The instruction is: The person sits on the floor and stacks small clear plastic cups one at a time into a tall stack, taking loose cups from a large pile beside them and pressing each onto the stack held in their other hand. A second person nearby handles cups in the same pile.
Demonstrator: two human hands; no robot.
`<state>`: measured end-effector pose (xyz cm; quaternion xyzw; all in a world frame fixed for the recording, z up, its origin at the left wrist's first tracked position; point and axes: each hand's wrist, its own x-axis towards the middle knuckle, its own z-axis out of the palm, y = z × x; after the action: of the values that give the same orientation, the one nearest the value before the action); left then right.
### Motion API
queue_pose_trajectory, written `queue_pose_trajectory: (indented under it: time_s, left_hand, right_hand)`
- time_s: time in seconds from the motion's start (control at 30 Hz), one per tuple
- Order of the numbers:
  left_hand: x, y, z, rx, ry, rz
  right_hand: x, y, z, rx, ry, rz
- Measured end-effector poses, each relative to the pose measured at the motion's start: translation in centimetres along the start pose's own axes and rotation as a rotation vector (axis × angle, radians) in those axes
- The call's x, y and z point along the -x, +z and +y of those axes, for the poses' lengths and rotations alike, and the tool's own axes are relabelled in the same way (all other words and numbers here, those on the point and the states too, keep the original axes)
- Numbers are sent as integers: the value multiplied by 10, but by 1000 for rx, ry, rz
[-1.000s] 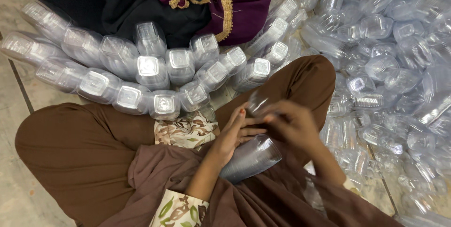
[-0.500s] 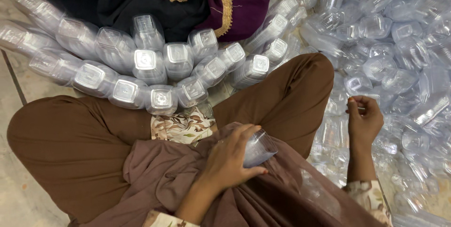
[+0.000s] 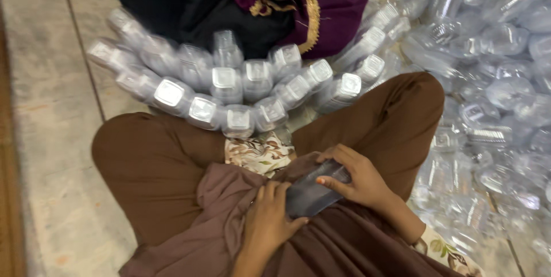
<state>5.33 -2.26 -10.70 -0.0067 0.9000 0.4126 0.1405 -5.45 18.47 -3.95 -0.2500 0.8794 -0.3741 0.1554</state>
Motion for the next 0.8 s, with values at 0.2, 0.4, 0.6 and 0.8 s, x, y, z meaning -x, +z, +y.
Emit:
queue_pose_trajectory:
  time_s: [0.2, 0.4, 0.6, 0.8]
  left_hand:
    - [-10, -11, 7, 25, 86, 96]
    - [5, -66, 25, 272, 546, 529]
    - [29, -80, 50, 536, 812, 541]
    - [27, -75, 45, 635, 763, 498]
  right_hand:
    - [-1, 1, -32, 206, -195, 146]
    - [19, -48, -68, 31, -373, 306]
    - [42, -66, -84, -614, -641, 375]
    - [68, -46, -83, -926, -804, 284]
